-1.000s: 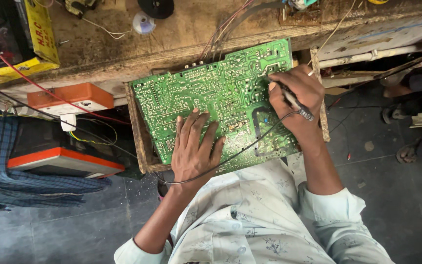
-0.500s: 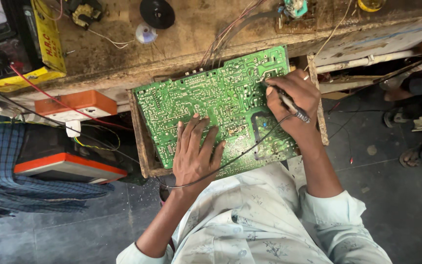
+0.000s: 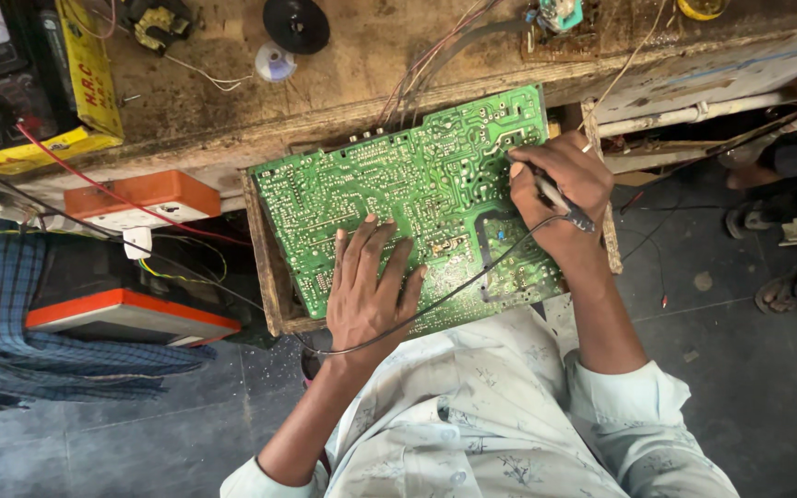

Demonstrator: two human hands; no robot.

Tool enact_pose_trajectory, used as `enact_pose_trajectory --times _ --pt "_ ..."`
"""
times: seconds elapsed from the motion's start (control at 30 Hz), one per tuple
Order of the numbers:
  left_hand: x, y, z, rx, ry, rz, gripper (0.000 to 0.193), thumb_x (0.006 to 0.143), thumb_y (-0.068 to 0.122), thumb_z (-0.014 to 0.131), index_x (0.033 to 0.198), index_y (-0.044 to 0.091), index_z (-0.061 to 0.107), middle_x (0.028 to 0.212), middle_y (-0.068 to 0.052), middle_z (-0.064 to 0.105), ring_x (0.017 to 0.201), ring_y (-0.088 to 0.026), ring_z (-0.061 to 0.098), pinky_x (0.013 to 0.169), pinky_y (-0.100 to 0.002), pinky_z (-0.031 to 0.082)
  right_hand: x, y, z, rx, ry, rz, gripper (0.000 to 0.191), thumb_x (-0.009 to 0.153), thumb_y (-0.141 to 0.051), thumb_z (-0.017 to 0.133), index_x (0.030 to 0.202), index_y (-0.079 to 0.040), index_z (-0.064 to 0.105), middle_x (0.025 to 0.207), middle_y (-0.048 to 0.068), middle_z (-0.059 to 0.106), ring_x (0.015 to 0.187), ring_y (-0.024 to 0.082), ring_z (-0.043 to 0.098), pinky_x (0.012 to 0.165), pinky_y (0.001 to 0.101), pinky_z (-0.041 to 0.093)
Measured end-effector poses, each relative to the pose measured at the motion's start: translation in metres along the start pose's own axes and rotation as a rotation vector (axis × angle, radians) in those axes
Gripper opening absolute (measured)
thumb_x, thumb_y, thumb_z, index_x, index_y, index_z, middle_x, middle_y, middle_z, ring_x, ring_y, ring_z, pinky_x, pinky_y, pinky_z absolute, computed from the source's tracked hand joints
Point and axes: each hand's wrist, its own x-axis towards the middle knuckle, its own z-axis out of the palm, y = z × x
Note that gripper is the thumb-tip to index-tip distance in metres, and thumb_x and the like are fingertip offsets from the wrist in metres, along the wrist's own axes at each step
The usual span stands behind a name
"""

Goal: The person solders components on a large green circuit board at a repair workbench, holding the board steady with one hand while applying a soldering iron with the other. They then handle a small wired component, brush the board surface, and touch a probe to the board to test it.

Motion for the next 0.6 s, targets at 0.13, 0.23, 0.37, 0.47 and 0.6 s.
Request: enact_pose_trajectory --times 0.13,0.23,0.37,0.47,0.6 --pt "-0.0001 -0.0004 0.0007 0.005 -0.006 0.0 0.034 0.093 0.022 0.075 0.122 0.005 0.069 0.135 -0.014 0.058 0.139 -0.035 0.05 0.123 -0.059 0.034 -0.0009 0.0 0.0004 0.004 -0.044 -0.025 0.019 0.084 0.007 0.071 0.102 0.003 0.076 0.085 0.014 0.068 0.08 0.028 0.063 0.075 0.0367 0.052" --pt "0.0 -0.0009 0.0009 0.006 -0.006 0.004 0.035 0.093 0.022 0.075 0.123 0.005 0.069 0.135 -0.014 0.058 0.139 -0.035 0.049 0.123 -0.059 0.034 -0.0007 -0.0005 0.0001 0.011 -0.029 -0.013 0.02 0.087 0.007 0.071 0.106 0.003 0.075 0.091 0.014 0.07 0.084 0.027 0.064 0.074 0.0338 0.053" --pt "-0.0001 -0.001 0.0012 0.007 -0.003 0.005 0.034 0.094 0.022 0.074 0.122 0.005 0.069 0.135 -0.014 0.057 0.139 -0.035 0.049 0.123 -0.059 0.034 -0.0001 -0.0014 0.0005 0.009 -0.06 -0.013 0.019 0.084 0.007 0.071 0.102 0.002 0.075 0.088 0.014 0.069 0.083 0.028 0.064 0.075 0.0359 0.053" --pt "-0.0005 -0.001 0.001 0.01 -0.005 0.001 0.034 0.093 0.022 0.074 0.122 0.005 0.069 0.135 -0.014 0.058 0.139 -0.035 0.049 0.123 -0.059 0.034 0.0006 -0.0023 0.0004 -0.014 0.016 -0.022 0.019 0.09 0.008 0.071 0.108 0.002 0.075 0.094 0.015 0.072 0.086 0.027 0.066 0.074 0.0332 0.054" --pt "-0.001 -0.0007 0.0013 0.007 -0.007 -0.001 0.034 0.094 0.022 0.074 0.122 0.005 0.069 0.135 -0.014 0.058 0.139 -0.035 0.049 0.123 -0.059 0.033 0.0013 -0.0026 -0.0019 0.029 -0.062 -0.012 0.019 0.088 0.006 0.071 0.106 0.002 0.075 0.09 0.014 0.07 0.083 0.027 0.064 0.076 0.0348 0.053"
